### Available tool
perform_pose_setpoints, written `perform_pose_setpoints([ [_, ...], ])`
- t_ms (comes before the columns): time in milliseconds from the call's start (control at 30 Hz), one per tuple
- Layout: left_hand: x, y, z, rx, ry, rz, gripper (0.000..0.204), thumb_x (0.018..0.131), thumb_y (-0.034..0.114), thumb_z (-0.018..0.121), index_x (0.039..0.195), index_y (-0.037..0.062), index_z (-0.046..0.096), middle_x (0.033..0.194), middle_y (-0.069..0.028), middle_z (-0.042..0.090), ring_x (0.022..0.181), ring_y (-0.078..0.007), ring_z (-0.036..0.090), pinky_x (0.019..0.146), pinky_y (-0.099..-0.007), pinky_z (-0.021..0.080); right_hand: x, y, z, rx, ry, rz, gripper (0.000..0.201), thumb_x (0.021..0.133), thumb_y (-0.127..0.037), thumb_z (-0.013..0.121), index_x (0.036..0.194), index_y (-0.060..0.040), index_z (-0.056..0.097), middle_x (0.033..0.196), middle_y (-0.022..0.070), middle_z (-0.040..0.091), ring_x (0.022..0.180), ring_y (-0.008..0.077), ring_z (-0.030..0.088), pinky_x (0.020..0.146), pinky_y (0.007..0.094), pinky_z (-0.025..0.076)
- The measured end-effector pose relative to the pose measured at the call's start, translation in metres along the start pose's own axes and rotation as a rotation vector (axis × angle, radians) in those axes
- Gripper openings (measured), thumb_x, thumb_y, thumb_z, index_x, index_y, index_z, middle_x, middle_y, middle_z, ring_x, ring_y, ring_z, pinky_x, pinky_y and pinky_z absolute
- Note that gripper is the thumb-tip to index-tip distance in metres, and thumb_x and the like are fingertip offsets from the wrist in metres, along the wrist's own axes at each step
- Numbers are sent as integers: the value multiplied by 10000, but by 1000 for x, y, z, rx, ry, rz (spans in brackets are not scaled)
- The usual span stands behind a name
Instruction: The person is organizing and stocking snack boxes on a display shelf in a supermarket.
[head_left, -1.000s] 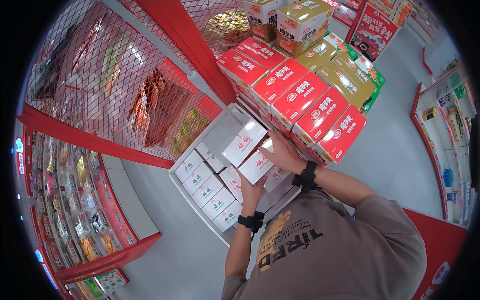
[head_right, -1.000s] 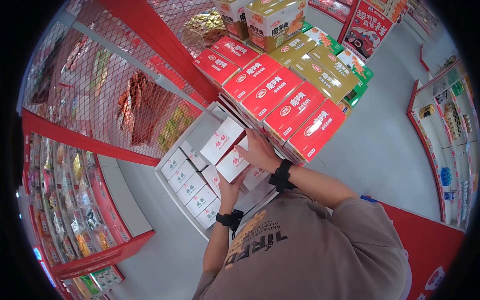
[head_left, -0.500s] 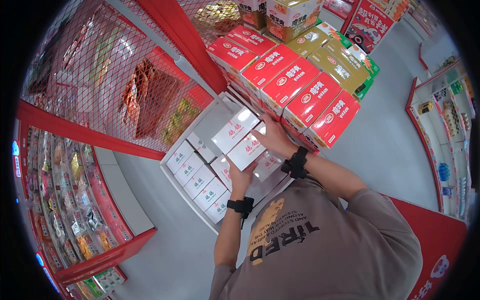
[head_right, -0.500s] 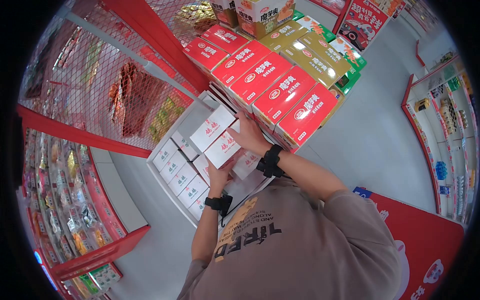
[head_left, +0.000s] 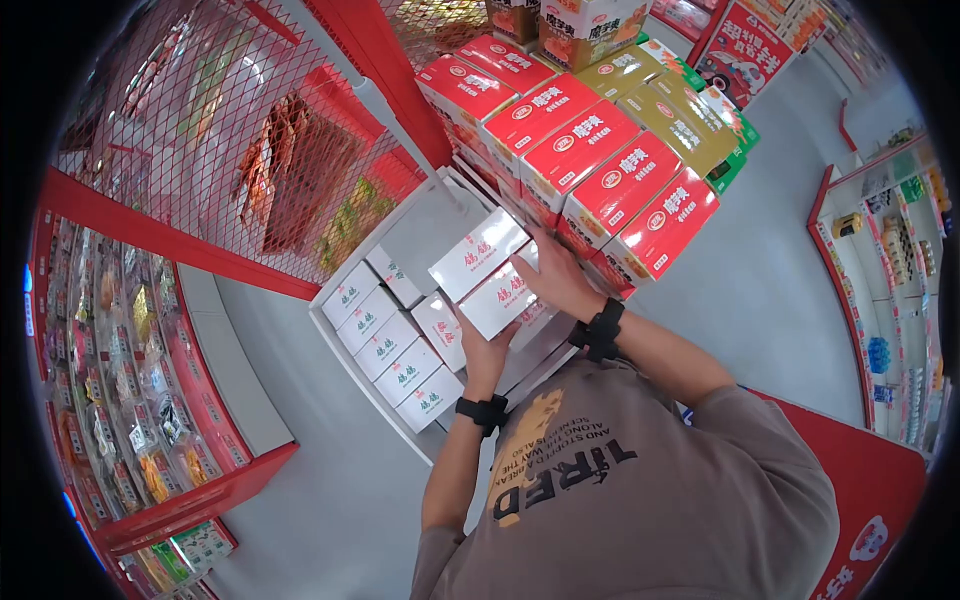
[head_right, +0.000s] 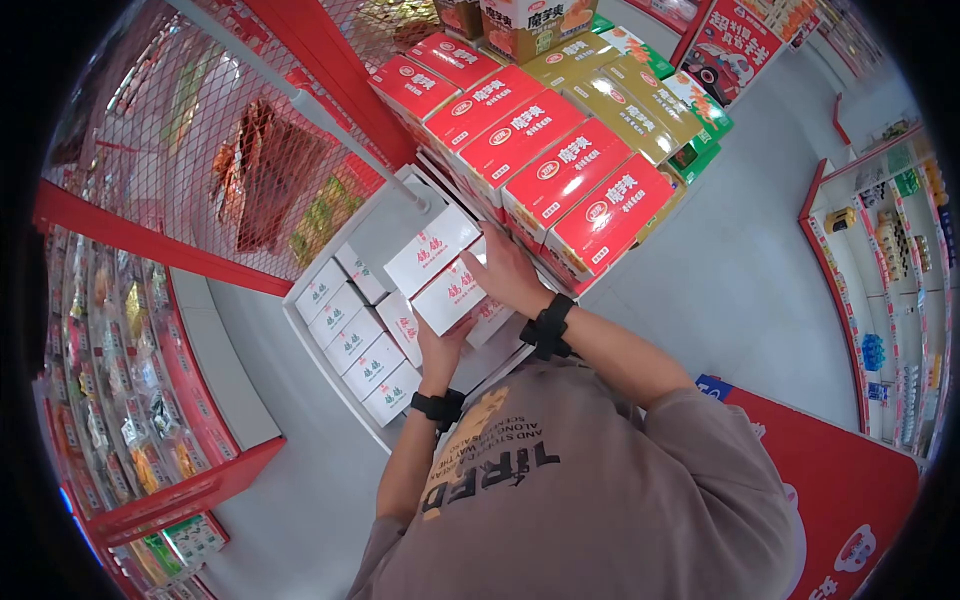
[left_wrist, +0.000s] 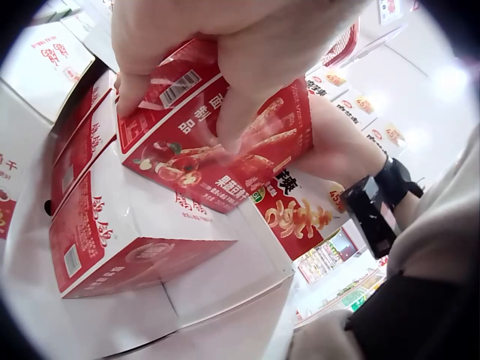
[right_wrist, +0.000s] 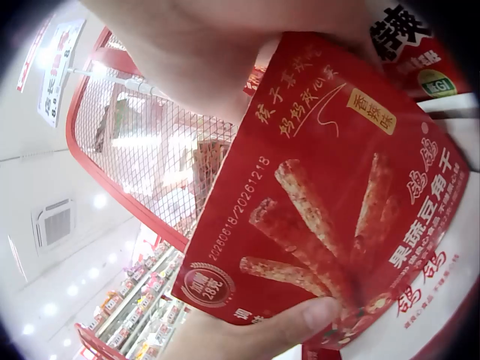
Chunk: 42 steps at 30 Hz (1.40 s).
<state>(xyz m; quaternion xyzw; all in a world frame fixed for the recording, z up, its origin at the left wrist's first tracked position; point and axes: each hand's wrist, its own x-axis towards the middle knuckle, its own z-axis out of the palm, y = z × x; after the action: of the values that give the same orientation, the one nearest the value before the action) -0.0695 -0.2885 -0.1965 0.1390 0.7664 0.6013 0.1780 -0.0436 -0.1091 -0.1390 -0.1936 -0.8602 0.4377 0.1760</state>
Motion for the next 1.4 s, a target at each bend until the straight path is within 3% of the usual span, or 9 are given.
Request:
perform_pose_setpoints([
  [200,6,-26,5,-60,1,-5,971,693,39,817,1441,-48,204,1121,-208,614,948,-307,663,790,-354,556,8,0,-7,98,-155,89,539,913,-312,590,1249,87,454,1103,338,589,1048,463,577,900,465,462],
  [367,-21,-30,-2,517,-71,125,928,649,79,847,1386,-64,301,1088,-221,622,938,-386,648,848,-403,532,6,4,-12,43,-171,35,621,915,-286,588,1330,114,356,1219,364,514,1160,464,515,975,465,424],
  [500,-20,-33,7,533,-234,-409,755,613,152,881,1243,-14,498,1051,-172,643,805,-251,620,721,-344,519,-3,1,-21,25,-219,-77,773,870,-251,642,1410,111,224,1382,350,370,1294,444,399,1072,453,346],
  [700,-14,-47,13,523,-125,-211,684,593,194,882,1164,-23,575,926,-168,662,794,-284,639,716,-372,513,-5,-4,-37,197,-431,-61,1093,674,-213,820,1461,74,118,1459,298,242,1386,431,239,1115,464,286],
  [867,-14,-47,17,340,-60,-85,667,603,154,877,1182,3,582,944,-114,652,758,-217,580,702,-348,498,-6,1,-35,85,-354,-177,1091,697,-187,804,1474,68,82,1462,308,234,1399,421,221,1141,452,236],
  [1067,9,0,-40,-6,-401,-304,817,671,15,761,1396,15,384,1245,-125,563,1092,-242,568,883,-328,491,-40,14,-31,209,-187,-28,1007,782,-240,747,1476,68,84,1478,316,222,1408,423,219,1146,452,236],
  [1133,13,58,-59,-194,-185,-282,906,658,-116,517,1500,26,216,1517,-150,304,1430,-265,252,1129,-391,300,-61,36,-26,287,-305,234,974,831,-371,709,1481,42,113,1457,292,309,1358,382,339,1128,433,280],
  [1200,44,65,-86,-169,-125,-14,814,704,-36,481,1488,29,272,1522,-157,307,1433,-263,250,1119,-408,307,-75,43,-25,469,-478,455,973,839,-436,699,1488,19,134,1457,261,342,1335,346,384,1114,420,307],
  [1400,135,53,-80,-107,-466,-253,536,927,375,535,1336,30,514,1274,-115,582,1201,-222,527,990,-403,435,-86,-6,11,1037,-363,722,920,877,-480,655,1520,-129,99,1385,135,425,1240,259,474,1031,423,389],
])
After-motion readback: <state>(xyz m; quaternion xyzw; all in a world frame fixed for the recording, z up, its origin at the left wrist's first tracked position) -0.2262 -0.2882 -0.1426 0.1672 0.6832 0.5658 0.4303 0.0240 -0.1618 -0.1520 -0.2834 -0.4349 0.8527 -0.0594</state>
